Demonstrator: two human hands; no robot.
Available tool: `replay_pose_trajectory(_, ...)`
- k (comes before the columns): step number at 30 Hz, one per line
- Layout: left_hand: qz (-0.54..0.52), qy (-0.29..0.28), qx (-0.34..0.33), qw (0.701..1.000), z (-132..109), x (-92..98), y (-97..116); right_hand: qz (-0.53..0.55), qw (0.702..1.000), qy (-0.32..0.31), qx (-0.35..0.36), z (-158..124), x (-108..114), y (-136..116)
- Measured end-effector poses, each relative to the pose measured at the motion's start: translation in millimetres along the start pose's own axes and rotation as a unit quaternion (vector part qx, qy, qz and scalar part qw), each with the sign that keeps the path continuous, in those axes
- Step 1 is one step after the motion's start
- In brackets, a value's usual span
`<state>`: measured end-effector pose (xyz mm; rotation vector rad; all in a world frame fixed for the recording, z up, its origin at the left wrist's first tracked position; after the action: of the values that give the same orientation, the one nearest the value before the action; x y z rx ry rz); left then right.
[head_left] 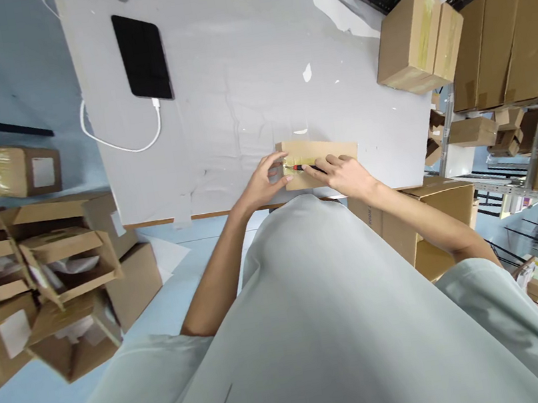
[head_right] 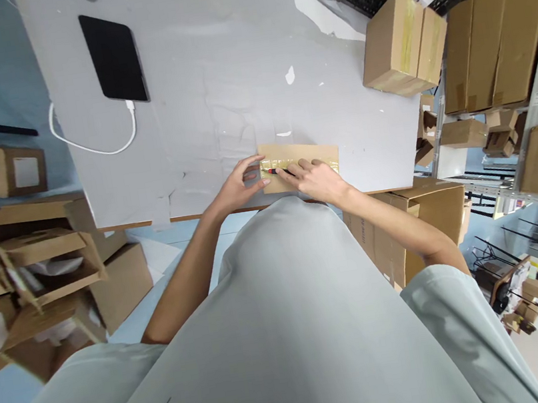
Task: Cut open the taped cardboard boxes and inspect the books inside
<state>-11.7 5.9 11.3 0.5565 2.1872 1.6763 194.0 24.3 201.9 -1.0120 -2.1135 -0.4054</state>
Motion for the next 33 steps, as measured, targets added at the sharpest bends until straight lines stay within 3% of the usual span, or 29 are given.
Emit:
replay_pose_trajectory(6,0.018,0.002,0.003,1.000,-1.1,2.2,4.2,-0.014,1.000,-0.005,0.007,-1.8,3.1,-2.5)
replay_pose_trajectory(14,0.056,0.008,-0.004,0.998,-3.7,1.1,5.6,-0.026,1.000,0.004,-0.006,-23.1,-9.1,19.8)
replay_pose_trajectory(21,0.064,0.010,0.008,0.998,-5.8,-2.8,10.8,-0.016,0.997,-0.027,-0.069,-63.6,-30.5,53.2)
replay_pose_trajectory(27,0.077,0.023,0.015,0.997,-2.7,-6.5,9.2,-0.017,0.993,-0.010,-0.116,-103.0,-48.9,78.8)
replay_pose_trajectory(33,0.051,0.044,0.032,0.997,-2.1,-3.2,2.4,0.009,0.973,-0.024,-0.229,-163.2,-84.2,133.9)
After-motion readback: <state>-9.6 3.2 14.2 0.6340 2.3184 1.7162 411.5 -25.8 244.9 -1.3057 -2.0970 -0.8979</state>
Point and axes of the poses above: each hand's wrist, its own z-axis towards the middle knuckle, its own x-axis out of the back of the hand, y = z × x, the point moved 3 cm from there along z, towards the middle knuckle, and after that the axes turned 3 degrees about -x, right-handed, at the moved point
